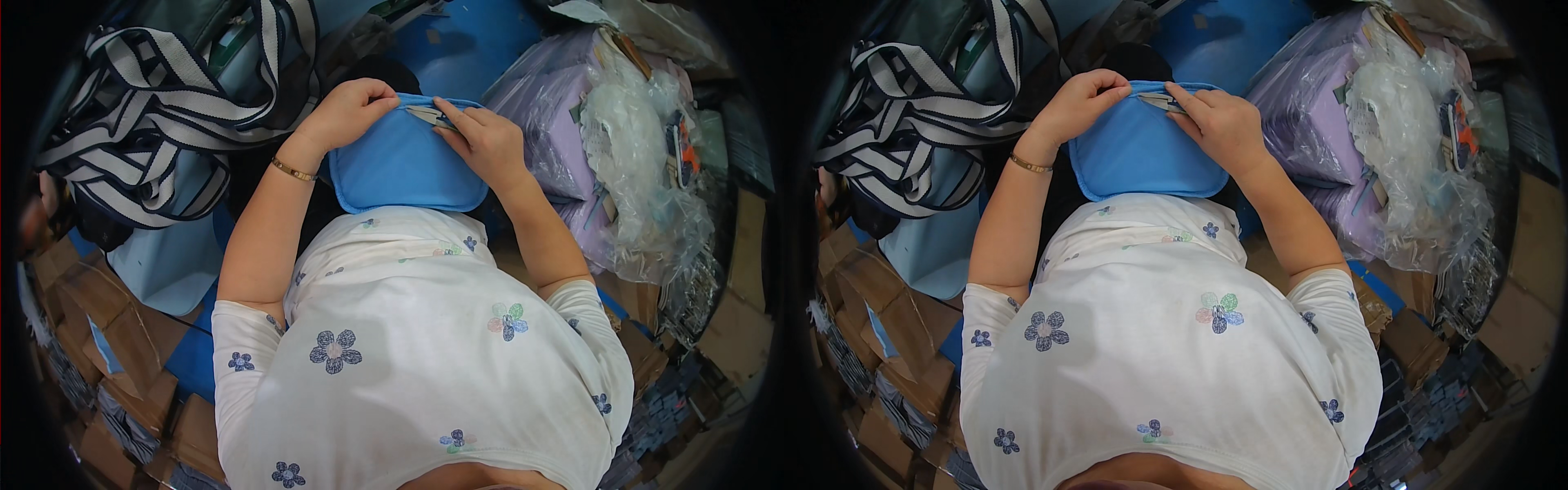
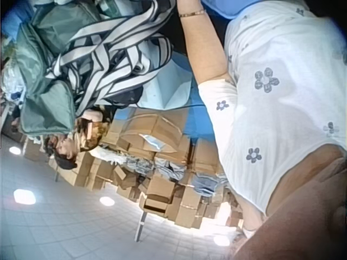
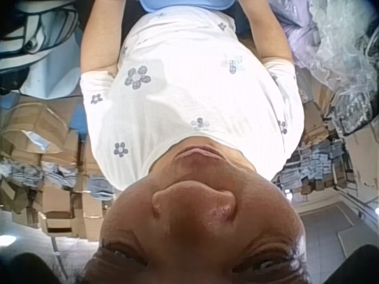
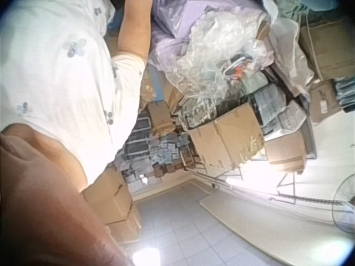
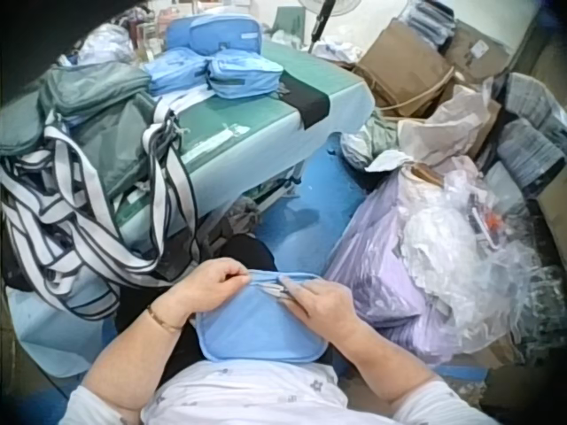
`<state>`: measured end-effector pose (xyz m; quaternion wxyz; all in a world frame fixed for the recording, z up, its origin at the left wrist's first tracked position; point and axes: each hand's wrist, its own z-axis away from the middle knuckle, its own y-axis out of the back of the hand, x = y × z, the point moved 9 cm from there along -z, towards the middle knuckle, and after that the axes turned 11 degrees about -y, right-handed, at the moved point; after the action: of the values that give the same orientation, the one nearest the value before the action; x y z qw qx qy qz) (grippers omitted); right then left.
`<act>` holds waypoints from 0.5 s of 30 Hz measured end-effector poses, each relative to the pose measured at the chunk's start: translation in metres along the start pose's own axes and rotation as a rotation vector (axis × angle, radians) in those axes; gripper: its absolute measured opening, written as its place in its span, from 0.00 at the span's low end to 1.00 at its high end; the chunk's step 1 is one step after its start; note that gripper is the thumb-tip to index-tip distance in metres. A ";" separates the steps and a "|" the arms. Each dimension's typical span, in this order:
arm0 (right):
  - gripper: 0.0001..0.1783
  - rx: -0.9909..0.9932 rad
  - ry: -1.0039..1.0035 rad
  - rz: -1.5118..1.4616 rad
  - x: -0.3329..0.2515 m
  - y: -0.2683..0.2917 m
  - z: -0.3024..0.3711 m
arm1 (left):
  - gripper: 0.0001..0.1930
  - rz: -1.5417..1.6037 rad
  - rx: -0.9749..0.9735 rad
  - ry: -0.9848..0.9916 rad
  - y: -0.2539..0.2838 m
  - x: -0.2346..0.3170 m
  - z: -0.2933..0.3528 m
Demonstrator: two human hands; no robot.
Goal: Trimming loose threads and inspecting a small zippered pouch in a manufacturing workshop.
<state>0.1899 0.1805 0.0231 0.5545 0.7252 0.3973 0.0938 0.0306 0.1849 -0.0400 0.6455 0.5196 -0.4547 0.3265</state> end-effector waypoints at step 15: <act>0.21 0.069 -0.470 -0.293 0.050 0.009 0.005 | 0.13 0.029 -0.016 0.014 -0.002 -0.013 0.000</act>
<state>0.2300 0.2100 0.0136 0.6141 0.6803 0.3613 -0.1717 0.0280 0.1852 -0.0529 0.6482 0.5054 -0.4602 0.3357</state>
